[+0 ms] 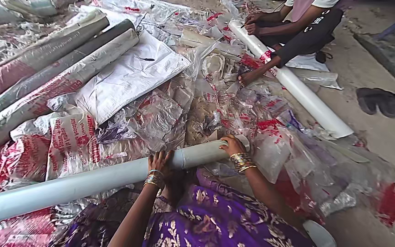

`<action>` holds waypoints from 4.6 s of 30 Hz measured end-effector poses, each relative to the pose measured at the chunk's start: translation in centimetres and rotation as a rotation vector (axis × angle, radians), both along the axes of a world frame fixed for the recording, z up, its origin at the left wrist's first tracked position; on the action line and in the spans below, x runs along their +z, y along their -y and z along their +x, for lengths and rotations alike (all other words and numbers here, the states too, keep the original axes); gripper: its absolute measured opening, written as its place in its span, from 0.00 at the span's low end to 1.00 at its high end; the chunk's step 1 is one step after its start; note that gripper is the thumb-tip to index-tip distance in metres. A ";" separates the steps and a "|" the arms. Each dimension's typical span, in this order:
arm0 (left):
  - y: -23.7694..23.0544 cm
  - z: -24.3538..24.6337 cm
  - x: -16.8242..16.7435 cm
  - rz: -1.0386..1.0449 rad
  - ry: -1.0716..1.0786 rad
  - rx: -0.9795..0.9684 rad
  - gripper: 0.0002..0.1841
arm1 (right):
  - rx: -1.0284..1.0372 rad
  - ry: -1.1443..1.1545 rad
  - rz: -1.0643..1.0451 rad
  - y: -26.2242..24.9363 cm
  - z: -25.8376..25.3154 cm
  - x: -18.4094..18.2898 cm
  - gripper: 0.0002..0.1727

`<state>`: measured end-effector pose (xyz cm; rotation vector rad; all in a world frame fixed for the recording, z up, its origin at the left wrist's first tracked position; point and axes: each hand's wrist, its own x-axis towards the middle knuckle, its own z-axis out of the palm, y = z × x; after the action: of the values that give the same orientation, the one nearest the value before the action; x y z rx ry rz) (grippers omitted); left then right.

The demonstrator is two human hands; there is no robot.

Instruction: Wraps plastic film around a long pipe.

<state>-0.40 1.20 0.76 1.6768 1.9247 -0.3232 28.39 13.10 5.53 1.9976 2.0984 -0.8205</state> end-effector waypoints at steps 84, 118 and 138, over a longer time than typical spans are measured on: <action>0.1 -0.6 0.2 0.013 0.132 0.062 0.52 | 0.470 0.278 -0.153 2.2 -12.9 -0.5 0.20; 0.2 -0.6 -0.2 0.026 0.181 0.130 0.53 | 0.376 0.303 -0.285 2.7 -16.4 -0.2 0.18; -0.5 -0.9 -0.4 0.018 0.200 0.137 0.51 | 0.370 -0.110 0.085 3.9 -11.6 1.1 0.22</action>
<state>-1.34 1.74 0.31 1.5171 1.8847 -0.0814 16.79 9.17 6.66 1.5521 2.4964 -0.7976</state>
